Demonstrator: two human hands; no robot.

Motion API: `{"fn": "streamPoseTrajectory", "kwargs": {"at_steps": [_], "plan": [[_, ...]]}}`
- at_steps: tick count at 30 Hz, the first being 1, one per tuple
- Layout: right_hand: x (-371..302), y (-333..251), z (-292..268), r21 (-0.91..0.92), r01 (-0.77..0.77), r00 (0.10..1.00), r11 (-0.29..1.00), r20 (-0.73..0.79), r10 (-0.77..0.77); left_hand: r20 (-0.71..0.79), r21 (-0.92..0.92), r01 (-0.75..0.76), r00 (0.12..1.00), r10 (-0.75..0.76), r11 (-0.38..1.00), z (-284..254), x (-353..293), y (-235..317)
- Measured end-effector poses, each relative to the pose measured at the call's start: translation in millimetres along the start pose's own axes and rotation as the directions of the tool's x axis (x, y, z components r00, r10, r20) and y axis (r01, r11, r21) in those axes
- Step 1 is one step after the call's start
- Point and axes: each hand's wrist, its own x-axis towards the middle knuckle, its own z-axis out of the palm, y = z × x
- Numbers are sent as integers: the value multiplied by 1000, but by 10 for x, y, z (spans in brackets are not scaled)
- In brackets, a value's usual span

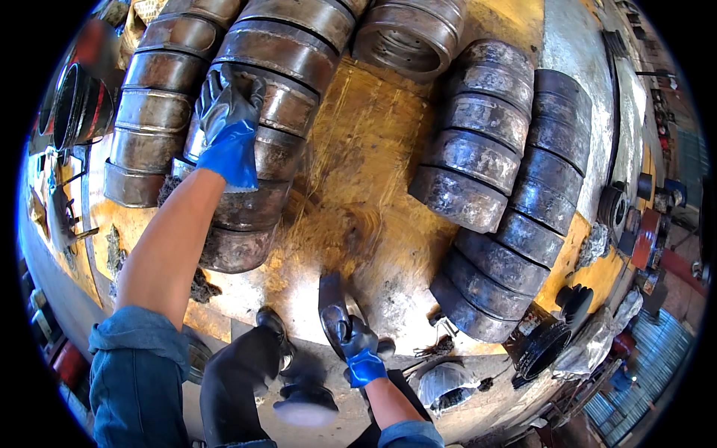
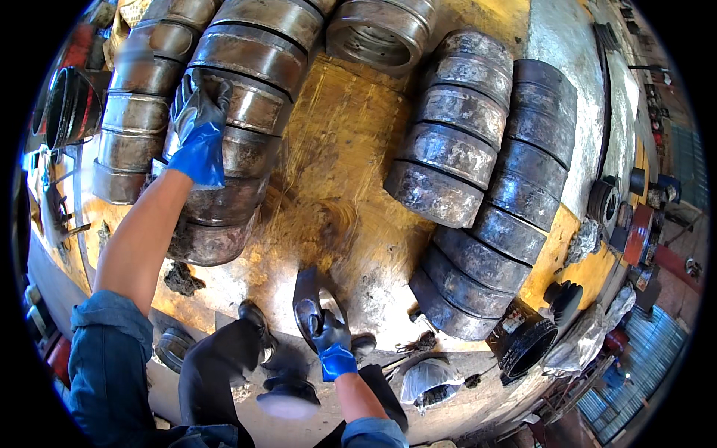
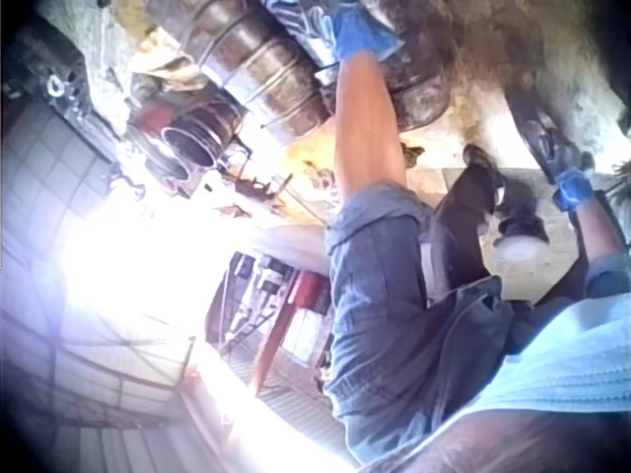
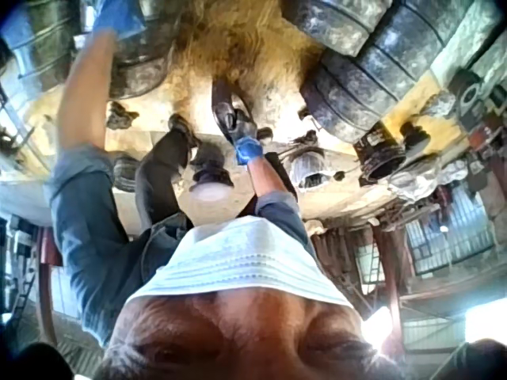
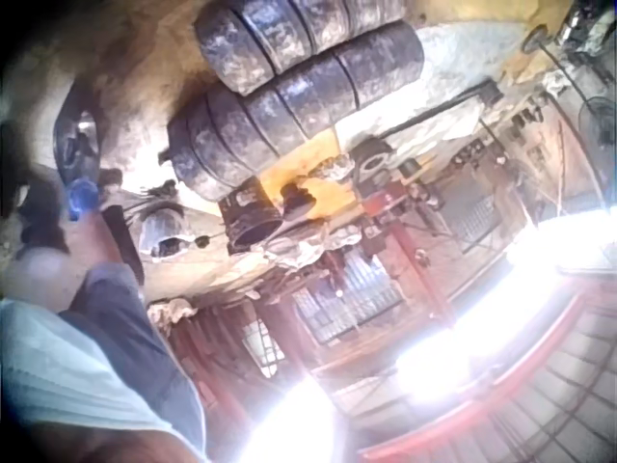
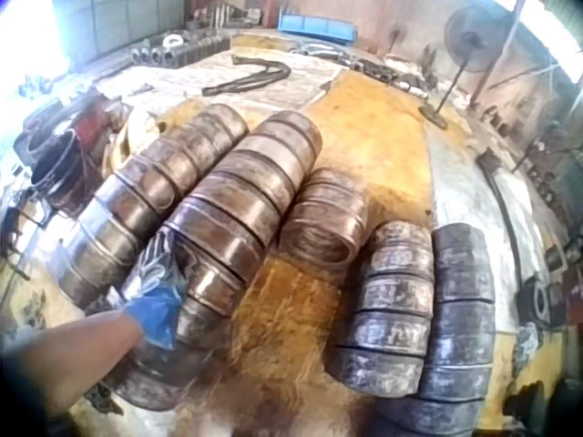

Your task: The person is cleaning cylindrical metal parts using a wire brush and a hammer. They scrub the surfaces and edges of the parts, occasionally tapping them with the hammer, and then place them back in a stack.

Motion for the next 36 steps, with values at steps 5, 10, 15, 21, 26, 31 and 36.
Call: {"fn": "streamPoseTrajectory", "kwargs": {"at_steps": [5, 10, 15, 21, 26, 31, 36], "plan": [[56, -54, -92, -30, 11, 999, 1000, 47, -10, 24, -4, 5, 1000, -5, 1000, 16, 61, -68], [92, -66, -59, -21, 13, 997, 1000, 78, -11, 63, -5, -6, 998, 7, 1000, 91, 91, -90], [29, 63, 135, -30, -143, 951, 989, 272, 145, 100, 9, -2, 995, 1, 1000, 107, 90, -217], [18, 31, -98, -30, -144, 904, 989, 403, 144, 285, -33, -125, 950, 129, 992, 261, -203, -433], [254, -82, -317, -15, -93, 868, 996, 488, 88, 697, -122, -286, 658, 287, 951, 395, -938, -940], [661, -195, -552, 25, -11, 828, 1000, 561, -5, 852, -109, -25, 513, 107, 994, -81, -581, -518], [1422, -559, -896, 109, 121, 715, 987, 680, -163, 870, -65, -66, 485, 89, 996, 103, -723, -607]]}}
